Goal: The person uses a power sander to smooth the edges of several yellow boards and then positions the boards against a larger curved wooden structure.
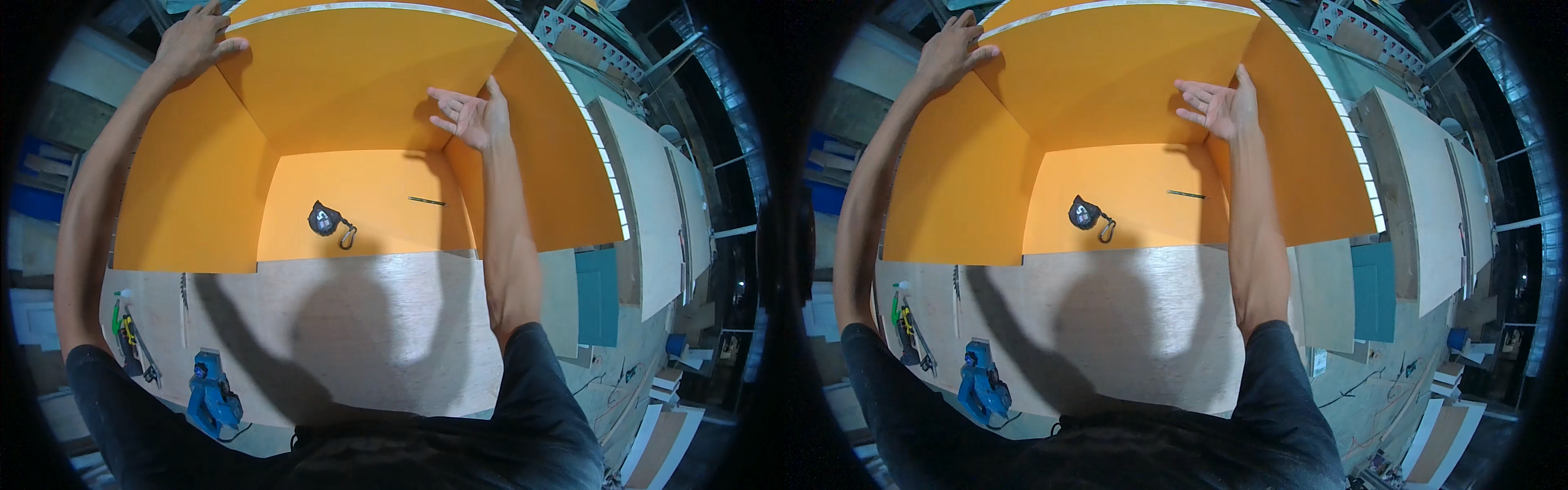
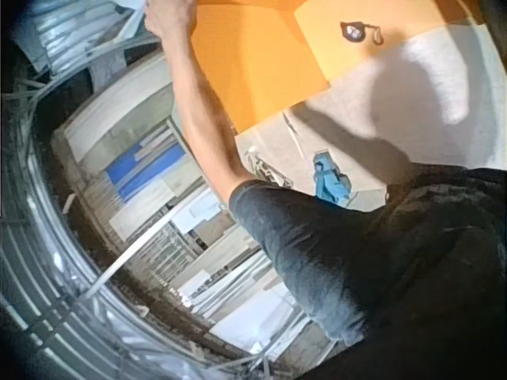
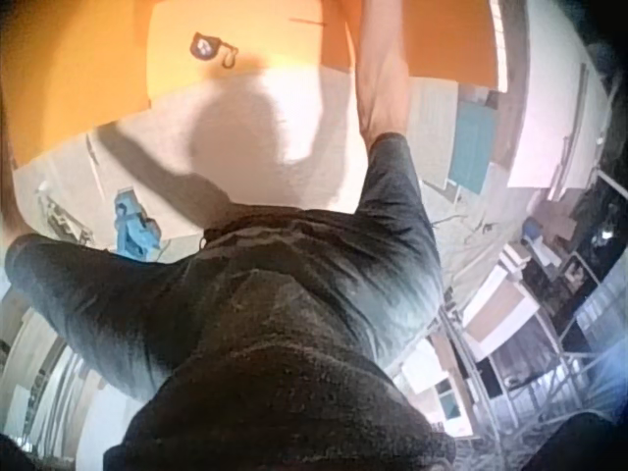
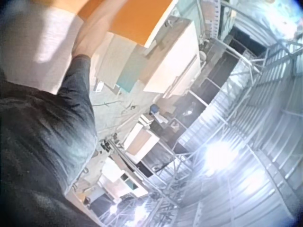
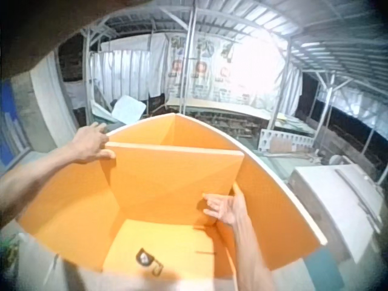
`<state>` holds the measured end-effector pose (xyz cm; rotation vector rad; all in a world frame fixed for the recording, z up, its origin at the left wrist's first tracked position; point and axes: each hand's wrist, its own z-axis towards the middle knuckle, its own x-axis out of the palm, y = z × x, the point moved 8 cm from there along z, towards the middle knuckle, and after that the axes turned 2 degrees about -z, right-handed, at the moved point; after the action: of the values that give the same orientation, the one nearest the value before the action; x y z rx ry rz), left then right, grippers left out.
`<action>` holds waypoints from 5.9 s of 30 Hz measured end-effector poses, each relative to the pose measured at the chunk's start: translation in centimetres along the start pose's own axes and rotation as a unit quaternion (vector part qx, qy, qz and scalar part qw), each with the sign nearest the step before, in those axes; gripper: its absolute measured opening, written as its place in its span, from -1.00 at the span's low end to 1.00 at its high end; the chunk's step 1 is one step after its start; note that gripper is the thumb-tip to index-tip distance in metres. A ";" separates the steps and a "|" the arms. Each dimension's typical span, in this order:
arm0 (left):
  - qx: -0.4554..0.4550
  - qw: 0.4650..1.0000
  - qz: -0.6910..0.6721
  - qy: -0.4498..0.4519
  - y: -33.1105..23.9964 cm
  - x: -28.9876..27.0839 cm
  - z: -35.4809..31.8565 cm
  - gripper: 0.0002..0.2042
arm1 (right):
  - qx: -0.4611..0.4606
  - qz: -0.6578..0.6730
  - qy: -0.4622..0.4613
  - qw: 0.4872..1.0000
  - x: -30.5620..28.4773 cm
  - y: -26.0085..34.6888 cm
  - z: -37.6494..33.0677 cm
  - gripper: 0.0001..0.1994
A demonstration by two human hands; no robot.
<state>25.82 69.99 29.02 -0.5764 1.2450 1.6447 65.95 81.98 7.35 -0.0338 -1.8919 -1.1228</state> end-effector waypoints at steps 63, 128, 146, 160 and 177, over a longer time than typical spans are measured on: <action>-0.185 0.900 -0.374 -0.123 6.2 3.6 1.8 -0.51 | -0.088 -0.812 -0.076 0.572 1.3 -13.8 9.9 -0.38; -0.006 0.975 -0.171 -0.140 -11.6 -2.1 7.3 -0.32 | -0.041 -0.291 -0.405 0.866 -12.7 -16.8 -21.8 -0.78; -0.394 0.869 -0.146 0.263 1.7 -5.7 -20.5 -0.24 | -0.141 -0.509 -0.375 0.762 -20.2 -15.5 -25.9 -0.77; -0.366 0.920 -0.133 0.033 -1.0 -5.4 -2.7 -0.07 | -0.172 -0.558 -0.364 0.726 -21.0 -14.6 -26.3 -0.74; -0.201 0.951 -0.213 0.096 -0.5 0.1 0.7 -0.58 | -0.197 -0.484 -0.381 0.763 -19.8 -14.1 -26.0 -0.83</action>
<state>26.29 70.63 28.99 -1.1936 0.8349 1.4955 89.26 63.01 -11.71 0.3463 -2.3822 -2.5149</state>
